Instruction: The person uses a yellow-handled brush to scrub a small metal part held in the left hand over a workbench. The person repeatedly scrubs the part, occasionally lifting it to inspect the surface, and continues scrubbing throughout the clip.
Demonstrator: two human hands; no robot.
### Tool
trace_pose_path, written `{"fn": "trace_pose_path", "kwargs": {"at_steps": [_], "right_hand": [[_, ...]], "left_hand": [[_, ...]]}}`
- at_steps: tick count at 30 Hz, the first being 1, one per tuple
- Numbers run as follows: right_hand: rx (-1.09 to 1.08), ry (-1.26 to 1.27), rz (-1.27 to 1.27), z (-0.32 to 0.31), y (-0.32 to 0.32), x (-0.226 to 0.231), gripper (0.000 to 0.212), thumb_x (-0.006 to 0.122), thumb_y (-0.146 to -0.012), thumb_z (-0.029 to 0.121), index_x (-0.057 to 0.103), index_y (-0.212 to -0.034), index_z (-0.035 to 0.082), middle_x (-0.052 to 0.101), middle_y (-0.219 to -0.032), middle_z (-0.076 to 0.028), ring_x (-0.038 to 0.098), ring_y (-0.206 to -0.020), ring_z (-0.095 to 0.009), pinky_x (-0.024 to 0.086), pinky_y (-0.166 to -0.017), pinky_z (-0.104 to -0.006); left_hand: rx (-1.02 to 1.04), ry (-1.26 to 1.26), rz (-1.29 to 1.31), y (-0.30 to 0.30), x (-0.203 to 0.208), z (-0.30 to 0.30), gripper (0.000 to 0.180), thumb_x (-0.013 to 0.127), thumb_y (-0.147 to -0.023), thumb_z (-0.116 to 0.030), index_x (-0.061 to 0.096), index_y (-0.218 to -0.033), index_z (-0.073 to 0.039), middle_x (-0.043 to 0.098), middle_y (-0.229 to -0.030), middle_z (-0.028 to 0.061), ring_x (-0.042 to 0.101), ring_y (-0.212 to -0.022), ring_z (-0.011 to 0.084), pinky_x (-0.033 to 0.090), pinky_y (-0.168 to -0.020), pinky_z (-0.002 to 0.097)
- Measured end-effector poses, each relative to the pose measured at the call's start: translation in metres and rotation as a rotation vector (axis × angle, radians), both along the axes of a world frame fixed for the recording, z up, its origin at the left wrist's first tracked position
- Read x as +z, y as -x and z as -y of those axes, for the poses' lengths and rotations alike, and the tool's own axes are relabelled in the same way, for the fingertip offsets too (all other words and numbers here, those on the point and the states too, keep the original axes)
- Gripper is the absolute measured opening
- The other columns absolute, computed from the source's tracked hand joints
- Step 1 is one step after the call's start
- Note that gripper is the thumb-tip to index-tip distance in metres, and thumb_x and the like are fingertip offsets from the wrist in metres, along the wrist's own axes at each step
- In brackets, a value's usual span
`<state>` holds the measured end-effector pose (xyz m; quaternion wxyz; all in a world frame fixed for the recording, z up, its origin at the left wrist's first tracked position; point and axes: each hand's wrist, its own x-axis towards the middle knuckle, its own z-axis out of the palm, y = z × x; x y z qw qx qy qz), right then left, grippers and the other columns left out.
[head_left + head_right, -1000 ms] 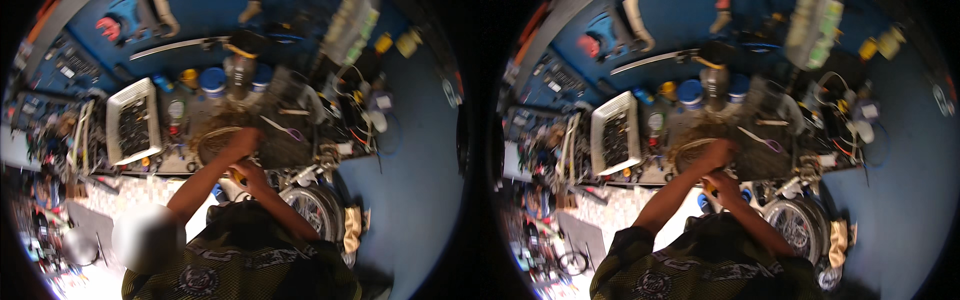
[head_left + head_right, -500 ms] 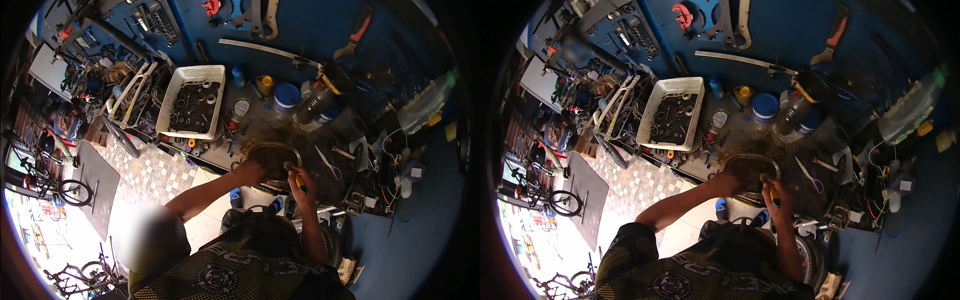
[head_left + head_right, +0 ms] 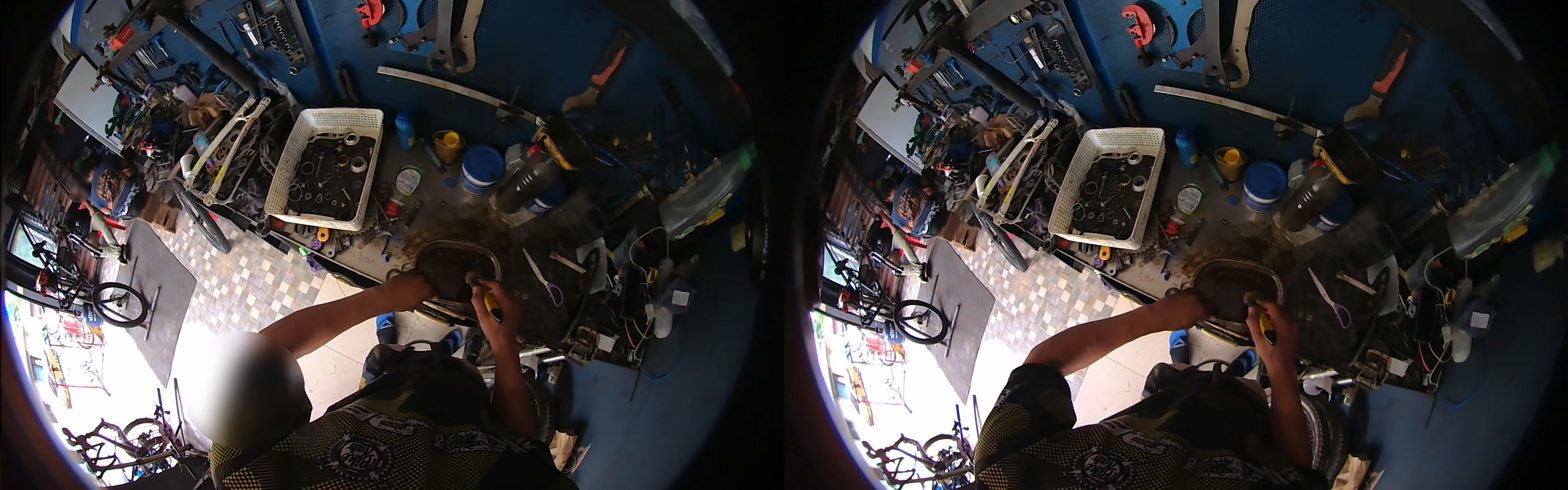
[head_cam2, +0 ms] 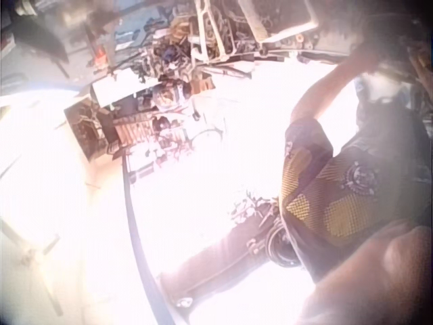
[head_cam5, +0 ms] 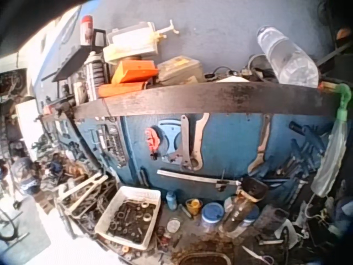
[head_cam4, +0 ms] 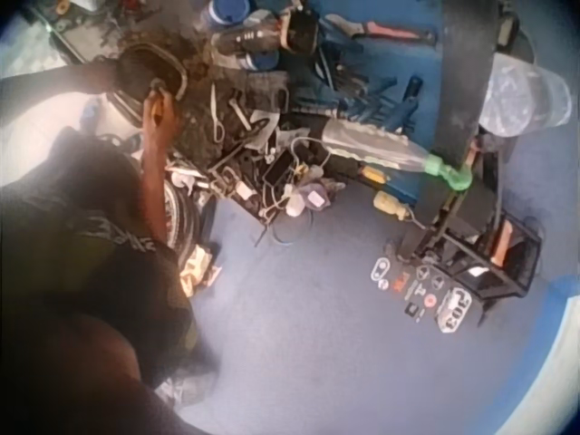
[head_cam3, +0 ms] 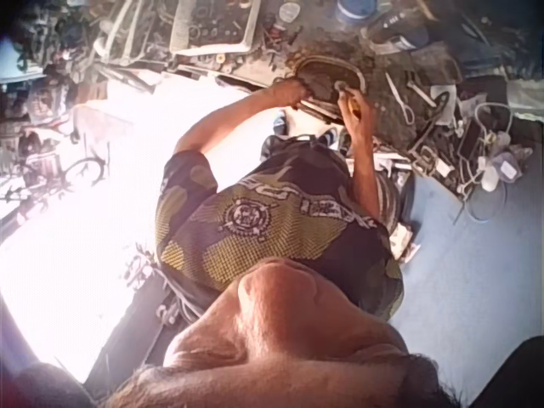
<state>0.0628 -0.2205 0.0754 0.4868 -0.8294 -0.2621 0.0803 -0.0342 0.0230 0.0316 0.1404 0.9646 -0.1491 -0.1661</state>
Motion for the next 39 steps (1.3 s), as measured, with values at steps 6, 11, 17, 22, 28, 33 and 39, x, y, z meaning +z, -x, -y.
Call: {"fn": "trace_pose_path", "kwargs": {"at_steps": [6,11,17,22,28,33,39], "right_hand": [[0.063,0.072,0.17,-0.003,-0.004,-0.006,0.022,0.077,-0.097,0.024,0.074,-0.11,0.006,0.076,-0.093,-0.011,0.074,-0.085,-0.017,0.055,-0.077,-0.0331],[0.121,0.304,0.223,-0.01,-0.014,-0.003,0.024,0.077,-0.096,0.03,0.073,-0.107,0.009,0.076,-0.096,-0.014,0.076,-0.097,-0.032,0.057,-0.084,-0.0374],[0.006,-0.187,-0.258,-0.039,-0.009,0.005,0.027,0.075,-0.101,0.032,0.071,-0.107,0.006,0.074,-0.086,-0.006,0.069,-0.085,-0.01,0.054,-0.077,-0.0297],[-0.136,-0.054,-0.178,-0.036,-0.019,0.007,0.028,0.074,-0.101,0.032,0.071,-0.106,0.004,0.07,-0.079,-0.006,0.061,-0.076,-0.007,0.051,-0.069,-0.0294],[0.003,-0.1,-0.137,-0.035,-0.016,0.013,0.024,0.073,-0.1,0.029,0.069,-0.106,0.006,0.067,-0.075,-0.012,0.066,-0.067,-0.018,0.051,-0.065,-0.0342],[0.032,-0.016,-0.016,-0.033,-0.012,0.019,0.02,0.074,-0.098,0.027,0.068,-0.102,0.008,0.07,-0.079,-0.015,0.07,-0.068,-0.028,0.053,-0.065,-0.0361],[-0.094,-0.211,0.028,-0.045,-0.012,-0.012,0.017,0.075,-0.097,0.015,0.065,-0.092,0.003,0.067,-0.076,-0.006,0.061,-0.075,-0.015,0.051,-0.068,-0.0293]], "left_hand": [[0.21,0.358,0.073,-0.028,-0.005,-0.01,0.023,0.066,-0.094,-0.014,0.079,-0.113,-0.013,0.078,-0.098,0.0151,0.076,-0.092,0.034,0.061,-0.081,0.045],[0.613,0.59,0.215,-0.049,-0.01,0.001,0.025,0.07,-0.092,-0.014,0.079,-0.116,-0.011,0.079,-0.099,0.0156,0.078,-0.092,0.0268,0.06,-0.079,0.0397],[0.856,0.824,0.204,-0.055,-0.002,0.02,0.032,0.071,-0.09,-0.005,0.077,-0.121,-0.005,0.079,-0.108,0.0194,0.078,-0.098,0.0218,0.061,-0.081,0.038],[0.936,1.254,0.161,-0.054,-0.001,0.024,0.046,0.073,-0.083,0.003,0.071,-0.128,-0.002,0.078,-0.115,0.0202,0.078,-0.099,0.0236,0.063,-0.083,0.0368],[0.909,0.936,0.235,-0.054,0.022,0.031,0.05,0.068,-0.086,0.003,0.068,-0.136,-0.001,0.079,-0.113,0.0183,0.077,-0.101,0.0218,0.062,-0.084,0.0339],[0.957,0.889,0.183,-0.056,0.031,0.035,0.051,0.069,-0.085,-0.001,0.068,-0.136,-0.002,0.079,-0.095,0.0139,0.075,-0.085,0.0193,0.059,-0.078,0.0347],[0.939,0.823,0.414,-0.057,0.018,0.052,0.05,0.067,-0.085,-0.001,0.069,-0.135,-0.005,0.08,-0.099,0.0146,0.077,-0.086,0.0215,0.059,-0.081,0.0349]]}}
